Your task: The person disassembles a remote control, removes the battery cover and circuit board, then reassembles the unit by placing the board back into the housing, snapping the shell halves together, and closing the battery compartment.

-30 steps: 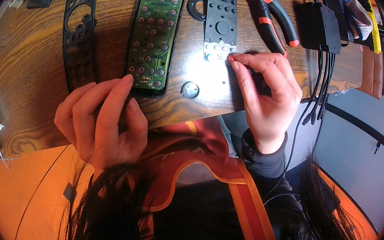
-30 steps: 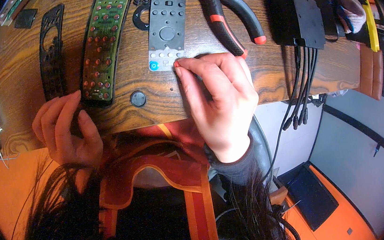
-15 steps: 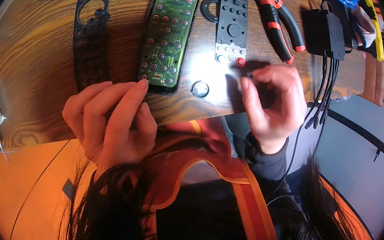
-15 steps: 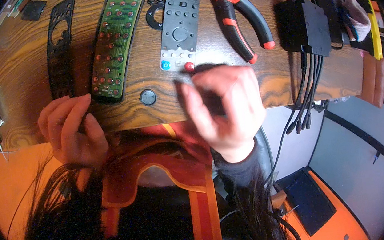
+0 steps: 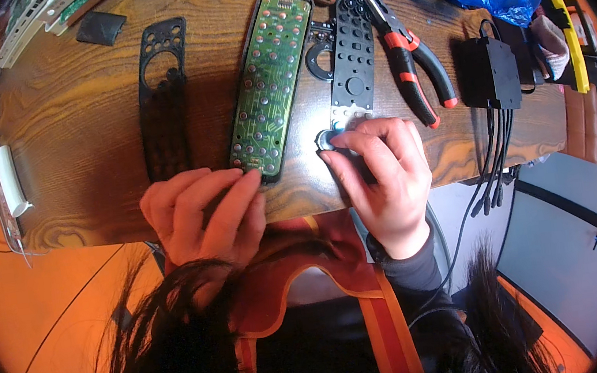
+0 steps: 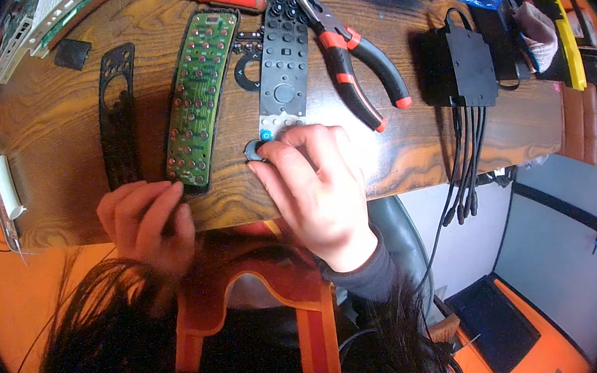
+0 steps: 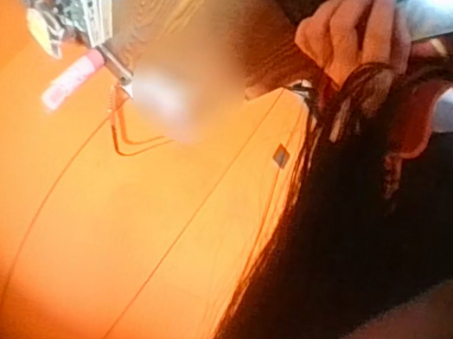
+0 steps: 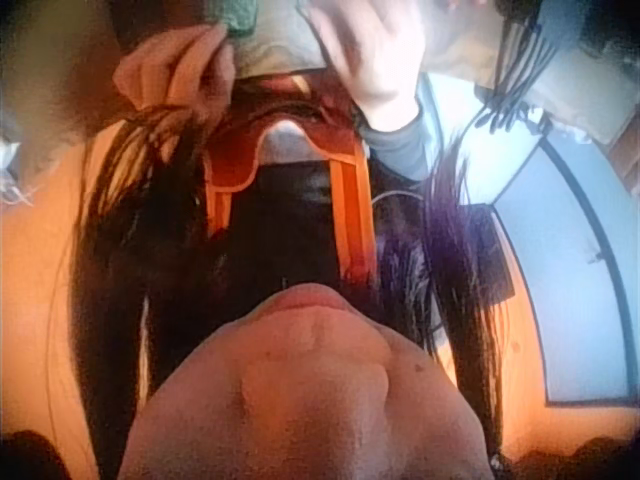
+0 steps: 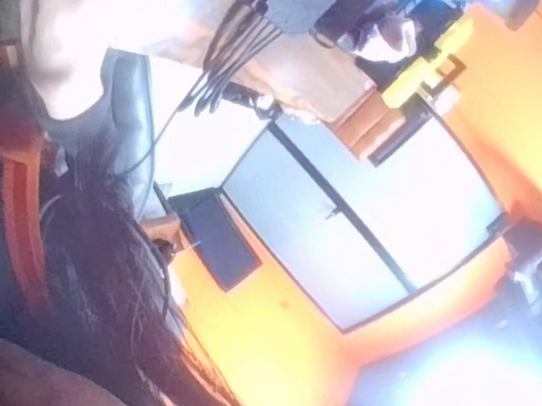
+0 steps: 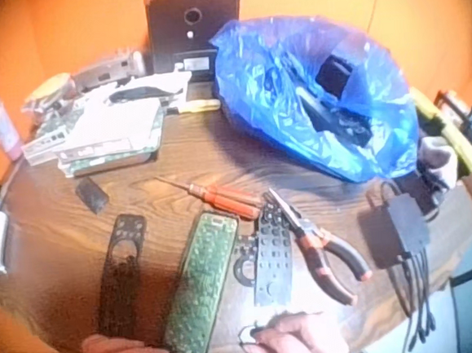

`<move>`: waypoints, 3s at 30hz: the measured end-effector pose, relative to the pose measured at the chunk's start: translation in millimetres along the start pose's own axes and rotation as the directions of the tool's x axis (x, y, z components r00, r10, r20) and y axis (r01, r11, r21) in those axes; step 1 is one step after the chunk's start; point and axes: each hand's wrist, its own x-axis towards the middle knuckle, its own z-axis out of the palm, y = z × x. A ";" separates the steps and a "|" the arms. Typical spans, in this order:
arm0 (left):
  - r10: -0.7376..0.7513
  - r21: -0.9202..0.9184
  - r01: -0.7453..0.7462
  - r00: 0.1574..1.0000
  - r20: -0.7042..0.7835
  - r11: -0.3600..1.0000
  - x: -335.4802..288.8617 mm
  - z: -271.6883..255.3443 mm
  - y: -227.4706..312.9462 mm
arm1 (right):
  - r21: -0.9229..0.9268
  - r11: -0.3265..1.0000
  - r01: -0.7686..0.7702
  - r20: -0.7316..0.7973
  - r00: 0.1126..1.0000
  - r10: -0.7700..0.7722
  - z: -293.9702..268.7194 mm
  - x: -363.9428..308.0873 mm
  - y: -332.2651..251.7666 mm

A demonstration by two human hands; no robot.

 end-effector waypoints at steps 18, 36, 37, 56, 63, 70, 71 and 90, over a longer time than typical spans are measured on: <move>-0.015 -0.087 0.026 0.992 0.123 0.996 -18.3 -9.6 9.5 | -0.228 0.957 -0.180 -0.203 0.970 0.134 -8.0 -7.5 13.0; -0.292 0.054 0.292 0.956 -0.010 0.955 -51.2 -37.9 -11.1 | -0.047 0.998 -0.039 -0.131 0.991 0.032 4.0 -3.8 -19.8; -0.306 0.008 0.306 0.952 -0.020 0.952 -52.2 -35.4 -13.1 | -0.037 0.999 -0.036 -0.128 0.991 0.031 4.6 -3.7 -20.6; -0.307 -0.261 0.337 0.940 0.149 0.904 -58.9 -52.1 -48.7 | 0.212 0.947 0.242 -0.087 0.970 -0.229 8.7 -11.0 -29.0; -0.346 -0.234 0.378 0.923 0.166 0.896 -54.3 -49.5 -47.1 | 0.175 0.961 0.213 -0.086 0.976 -0.200 4.7 -7.7 -27.3; -0.394 -0.237 0.401 0.916 0.077 0.885 -53.1 -41.7 -36.8 | -0.131 0.988 -0.086 -0.155 0.986 0.066 3.6 26.5 -13.2; -0.370 -0.232 0.381 0.925 0.091 0.895 -52.3 -41.6 -37.9 | -0.178 0.979 -0.101 -0.147 0.986 0.076 7.6 33.0 -9.4; -0.373 -0.227 0.372 0.927 0.039 0.900 -47.5 -40.2 -40.0 | 0.039 0.987 0.156 0.384 0.909 -0.159 -4.7 33.7 -29.6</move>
